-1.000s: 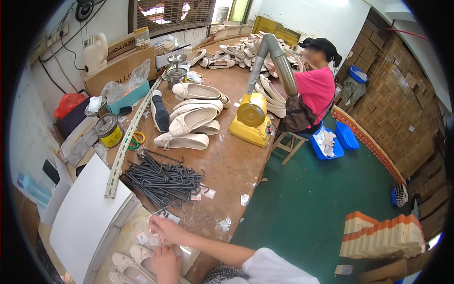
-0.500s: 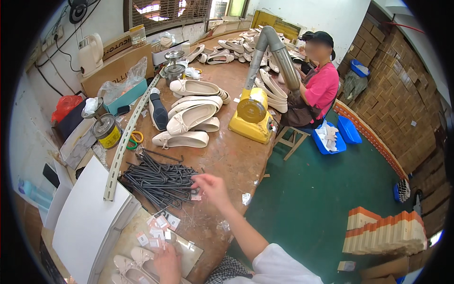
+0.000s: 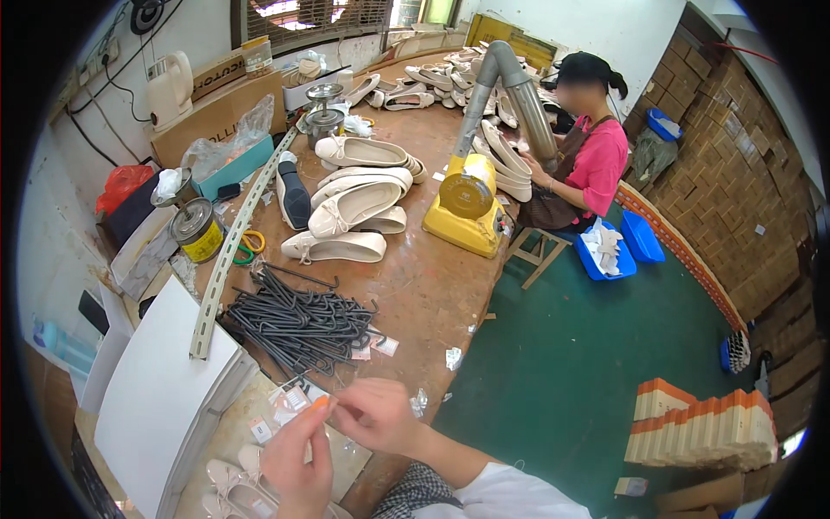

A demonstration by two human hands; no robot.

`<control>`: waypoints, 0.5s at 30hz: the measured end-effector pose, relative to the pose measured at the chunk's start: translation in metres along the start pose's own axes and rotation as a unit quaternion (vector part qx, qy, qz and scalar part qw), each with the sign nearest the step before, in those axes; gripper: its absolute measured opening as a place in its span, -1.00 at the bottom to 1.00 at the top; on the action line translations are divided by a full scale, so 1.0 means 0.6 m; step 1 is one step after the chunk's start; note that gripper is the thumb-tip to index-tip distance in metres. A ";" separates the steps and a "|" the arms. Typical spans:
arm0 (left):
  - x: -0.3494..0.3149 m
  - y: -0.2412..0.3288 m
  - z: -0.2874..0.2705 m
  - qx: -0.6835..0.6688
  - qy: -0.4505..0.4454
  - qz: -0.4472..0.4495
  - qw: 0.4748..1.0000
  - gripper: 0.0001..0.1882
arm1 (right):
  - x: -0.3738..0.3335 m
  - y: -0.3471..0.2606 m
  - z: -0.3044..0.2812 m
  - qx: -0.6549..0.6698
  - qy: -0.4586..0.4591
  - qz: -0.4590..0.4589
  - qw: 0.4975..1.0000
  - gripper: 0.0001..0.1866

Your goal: The person places pairs of beige flat shoes on a workbench and attaches small paper tags to the inside of each shoe using an orange tool. The person handles the shoes one pair at a time, wiping the interior before applying the tags.

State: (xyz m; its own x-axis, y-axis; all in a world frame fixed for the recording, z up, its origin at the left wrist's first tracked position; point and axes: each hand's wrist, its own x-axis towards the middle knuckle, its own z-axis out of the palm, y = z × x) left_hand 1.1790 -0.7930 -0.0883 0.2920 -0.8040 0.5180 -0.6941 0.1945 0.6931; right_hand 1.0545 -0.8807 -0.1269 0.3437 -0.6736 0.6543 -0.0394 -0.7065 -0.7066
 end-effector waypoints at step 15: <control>-0.013 -0.005 -0.022 0.050 0.012 -0.008 0.999 -0.70 | -0.006 -0.012 -0.002 0.139 -0.091 0.046 0.985 -0.96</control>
State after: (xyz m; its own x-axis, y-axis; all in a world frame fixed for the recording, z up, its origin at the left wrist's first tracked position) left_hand 1.1879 -0.7800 -0.0878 0.3174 -0.7928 0.5203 -0.7513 0.1245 0.6481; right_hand 1.0525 -0.8730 -0.1240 0.5135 -0.6638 0.5437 0.1716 -0.5414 -0.8231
